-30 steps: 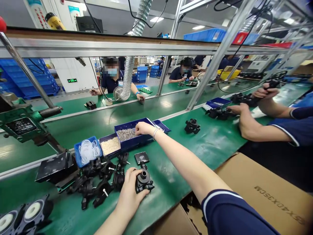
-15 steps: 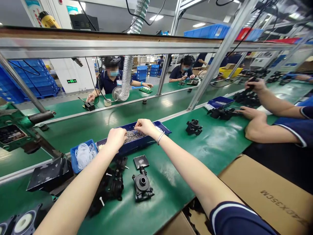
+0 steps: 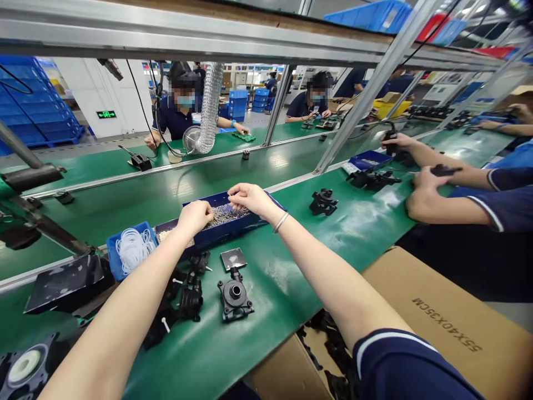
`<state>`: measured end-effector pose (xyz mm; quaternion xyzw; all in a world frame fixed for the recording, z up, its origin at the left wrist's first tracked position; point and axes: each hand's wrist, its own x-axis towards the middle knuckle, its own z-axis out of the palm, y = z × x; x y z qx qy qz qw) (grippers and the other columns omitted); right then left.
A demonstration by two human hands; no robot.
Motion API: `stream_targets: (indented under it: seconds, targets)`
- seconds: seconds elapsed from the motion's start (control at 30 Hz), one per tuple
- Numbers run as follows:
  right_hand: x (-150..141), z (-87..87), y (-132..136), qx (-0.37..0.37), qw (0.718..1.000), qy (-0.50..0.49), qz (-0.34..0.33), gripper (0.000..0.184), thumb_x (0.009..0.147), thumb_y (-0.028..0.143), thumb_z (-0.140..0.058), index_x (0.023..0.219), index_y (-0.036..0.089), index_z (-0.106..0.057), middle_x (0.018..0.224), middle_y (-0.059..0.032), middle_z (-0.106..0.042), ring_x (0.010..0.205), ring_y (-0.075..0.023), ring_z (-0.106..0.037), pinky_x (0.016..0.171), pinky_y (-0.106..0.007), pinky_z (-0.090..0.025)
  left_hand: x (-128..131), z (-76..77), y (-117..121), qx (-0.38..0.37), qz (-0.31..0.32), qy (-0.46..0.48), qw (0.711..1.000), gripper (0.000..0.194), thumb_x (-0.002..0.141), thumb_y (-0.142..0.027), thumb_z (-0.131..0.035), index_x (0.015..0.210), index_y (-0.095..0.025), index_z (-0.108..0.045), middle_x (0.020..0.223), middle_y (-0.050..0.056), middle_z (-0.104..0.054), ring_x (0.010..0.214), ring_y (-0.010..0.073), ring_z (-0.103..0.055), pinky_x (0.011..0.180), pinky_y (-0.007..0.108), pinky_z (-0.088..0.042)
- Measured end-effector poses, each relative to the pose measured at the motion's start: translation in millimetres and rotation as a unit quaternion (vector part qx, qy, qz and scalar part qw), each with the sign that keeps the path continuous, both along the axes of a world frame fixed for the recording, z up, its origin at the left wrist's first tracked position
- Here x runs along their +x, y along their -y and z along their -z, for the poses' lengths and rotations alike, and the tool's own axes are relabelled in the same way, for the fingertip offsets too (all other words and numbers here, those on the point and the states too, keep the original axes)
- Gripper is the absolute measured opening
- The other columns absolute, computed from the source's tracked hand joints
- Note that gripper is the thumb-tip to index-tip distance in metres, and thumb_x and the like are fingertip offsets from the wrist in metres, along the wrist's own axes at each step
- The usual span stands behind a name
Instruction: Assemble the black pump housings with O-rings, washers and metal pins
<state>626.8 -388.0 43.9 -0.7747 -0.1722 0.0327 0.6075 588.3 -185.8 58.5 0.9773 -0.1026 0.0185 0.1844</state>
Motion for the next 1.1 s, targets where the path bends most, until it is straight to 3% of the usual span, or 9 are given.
stream_targets:
  seconds: [0.1, 0.2, 0.3, 0.4, 0.53, 0.77, 0.93, 1.03, 1.1]
  targets:
    - [-24, -13.2, 7, 0.047, 0.999, 0.007, 0.000, 0.032, 0.081, 0.038, -0.076, 0.100, 0.016, -0.062, 0.072, -0.0021, -0.073, 0.062, -0.0128, -0.068, 0.066, -0.027, -0.058, -26, -14.8, 0, -0.057, -0.003, 0.045, 0.997, 0.012, 0.087, -0.021, -0.060, 0.088, -0.017, -0.071, 0.093, 0.007, -0.075, 0.089, 0.0212, -0.069, 0.081, 0.031, -0.051]
    - [-67, -17.4, 21, 0.110, 0.994, 0.023, -0.008, 0.033, 0.084, 0.042, -0.073, 0.102, 0.017, -0.061, 0.084, -0.0055, -0.076, 0.078, -0.0178, -0.073, 0.074, -0.033, -0.061, -75, -25.8, -2, -0.109, 0.039, 0.049, 0.992, 0.014, 0.088, -0.026, -0.058, 0.089, -0.019, -0.070, 0.090, 0.001, -0.076, 0.083, 0.0169, -0.068, 0.077, 0.027, -0.051]
    - [-115, -4.2, 33, 0.112, 0.993, 0.037, 0.002, 0.027, 0.084, 0.040, -0.074, 0.097, 0.017, -0.067, 0.092, -0.0071, -0.075, 0.085, -0.0192, -0.072, 0.074, -0.034, -0.059, -126, -20.1, -5, -0.150, 0.112, -0.034, 0.982, 0.011, 0.084, -0.025, -0.061, 0.079, -0.022, -0.071, 0.080, -0.001, -0.075, 0.073, 0.0164, -0.068, 0.068, 0.026, -0.051]
    - [-154, 20.5, 37, 0.054, 0.998, 0.010, 0.031, 0.022, 0.083, 0.038, -0.075, 0.090, 0.018, -0.073, 0.091, -0.0039, -0.073, 0.080, -0.0158, -0.067, 0.071, -0.030, -0.055, -151, -2.3, -6, -0.138, 0.110, -0.101, 0.979, 0.012, 0.084, -0.023, -0.060, 0.078, -0.022, -0.070, 0.081, 0.000, -0.075, 0.072, 0.0182, -0.069, 0.065, 0.026, -0.050]
    - [-190, 48.1, 35, 0.067, 0.995, -0.069, 0.041, 0.025, 0.080, 0.039, -0.078, 0.095, 0.019, -0.073, 0.085, -0.0022, -0.072, 0.076, -0.0151, -0.066, 0.070, -0.029, -0.054, -153, 14.3, -7, -0.087, 0.099, -0.096, 0.987, 0.011, 0.086, -0.022, -0.059, 0.081, -0.022, -0.069, 0.085, 0.001, -0.075, 0.077, 0.0199, -0.070, 0.069, 0.028, -0.050]
    - [-229, 75.8, 28, 0.068, 0.994, -0.062, 0.065, 0.020, 0.081, 0.039, -0.078, 0.085, 0.021, -0.070, 0.084, -0.0014, -0.071, 0.080, -0.0173, -0.067, 0.077, -0.032, -0.055, -158, 19.5, -1, 0.051, 0.170, -0.026, 0.984, 0.013, 0.094, -0.025, -0.054, 0.089, -0.022, -0.066, 0.090, 0.004, -0.074, 0.082, 0.0229, -0.070, 0.069, 0.030, -0.049]
    - [-236, 90.2, 21, 0.120, 0.986, -0.092, 0.076, 0.021, 0.082, 0.038, -0.078, 0.087, 0.020, -0.068, 0.084, -0.0015, -0.070, 0.079, -0.0166, -0.067, 0.076, -0.030, -0.055, -160, 24.5, -1, 0.050, 0.174, -0.009, 0.984, 0.017, 0.096, -0.030, -0.056, 0.105, -0.020, -0.066, 0.107, 0.006, -0.075, 0.095, 0.0247, -0.072, 0.078, 0.032, -0.053]
    - [-238, 94.2, 20, 0.098, 0.990, -0.064, 0.073, 0.018, 0.086, 0.036, -0.075, 0.089, 0.020, -0.068, 0.086, -0.0025, -0.070, 0.079, -0.0171, -0.067, 0.075, -0.031, -0.056, -160, 21.9, -5, 0.031, 0.165, 0.005, 0.986, 0.018, 0.095, -0.031, -0.057, 0.107, -0.021, -0.067, 0.108, 0.005, -0.075, 0.096, 0.0239, -0.072, 0.080, 0.033, -0.055]
    - [-239, 95.6, 22, 0.056, 0.996, 0.015, 0.070, 0.011, 0.090, 0.031, -0.071, 0.091, 0.021, -0.067, 0.088, -0.0037, -0.071, 0.083, -0.0180, -0.068, 0.077, -0.032, -0.057, -158, 15.9, -9, 0.015, 0.158, 0.020, 0.987, 0.019, 0.096, -0.030, -0.055, 0.106, -0.021, -0.068, 0.108, 0.004, -0.076, 0.097, 0.0229, -0.072, 0.081, 0.033, -0.055]
